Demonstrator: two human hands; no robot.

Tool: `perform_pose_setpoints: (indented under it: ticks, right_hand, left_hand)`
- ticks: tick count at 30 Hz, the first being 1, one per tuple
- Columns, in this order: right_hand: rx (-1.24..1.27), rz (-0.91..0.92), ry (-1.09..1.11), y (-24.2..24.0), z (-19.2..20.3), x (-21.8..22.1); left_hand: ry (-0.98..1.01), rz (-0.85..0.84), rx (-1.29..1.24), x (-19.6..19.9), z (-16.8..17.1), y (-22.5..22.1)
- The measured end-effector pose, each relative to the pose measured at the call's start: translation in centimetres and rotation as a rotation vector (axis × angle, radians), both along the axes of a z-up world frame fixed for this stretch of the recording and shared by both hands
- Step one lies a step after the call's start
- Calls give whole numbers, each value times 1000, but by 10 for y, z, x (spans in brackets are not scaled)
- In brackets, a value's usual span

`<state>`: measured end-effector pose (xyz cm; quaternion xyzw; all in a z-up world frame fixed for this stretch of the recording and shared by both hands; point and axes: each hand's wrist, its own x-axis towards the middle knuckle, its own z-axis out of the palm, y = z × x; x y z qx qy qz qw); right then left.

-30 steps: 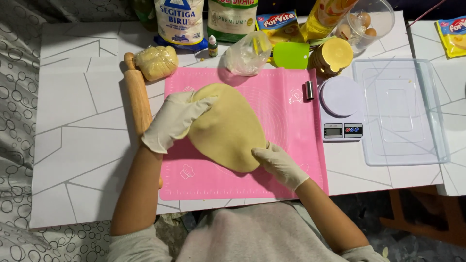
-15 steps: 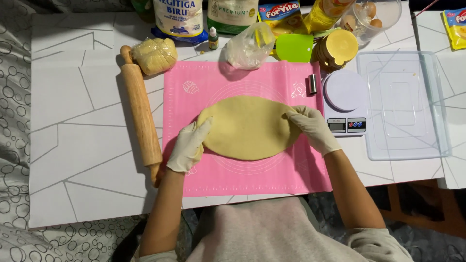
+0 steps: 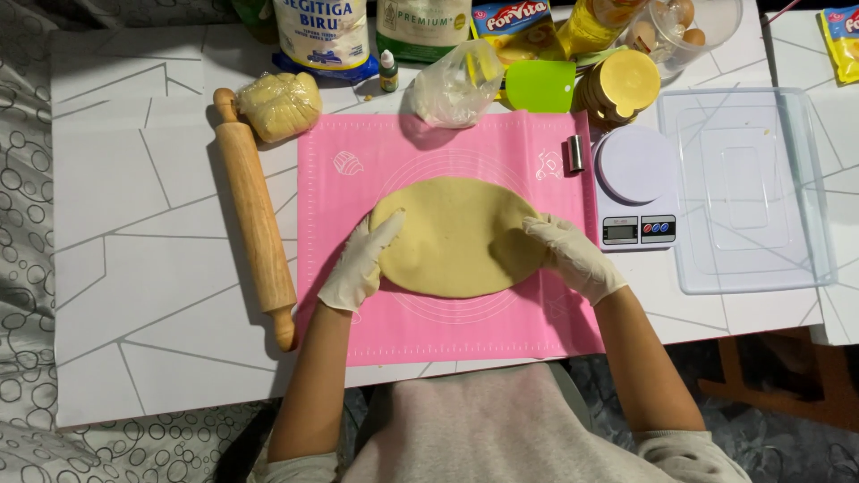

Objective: Flattening a piece of dough on a silicone mat using a wooden rolling pin and a plastic scraper

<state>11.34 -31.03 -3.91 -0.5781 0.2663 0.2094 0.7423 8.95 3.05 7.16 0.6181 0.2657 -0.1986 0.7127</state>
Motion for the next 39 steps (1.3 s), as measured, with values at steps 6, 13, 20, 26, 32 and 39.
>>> perform_pose_setpoints:
  ticks: [6,13,20,26,32,39]
  right_hand:
    - [11,16,-48,33,40,-8]
    - [-73,119,-175,38,57,-2]
    - [12,18,-181,32,55,2]
    - [-21,54,-180,33,25,5]
    - [-265,50,-314,28,40,0]
    - [-1089,563,-900,63,1,3]
  left_hand:
    - [-40,49,-62,2,-23,-1]
    - [-93,107,-134,14,-47,-9]
    - [-146,168,-232,14,-78,16]
    - [-233,219,-199,10,-55,6]
    - [-396,275,339,8,-48,18]
    - [-1269,-240,1165,11,-133,-46]
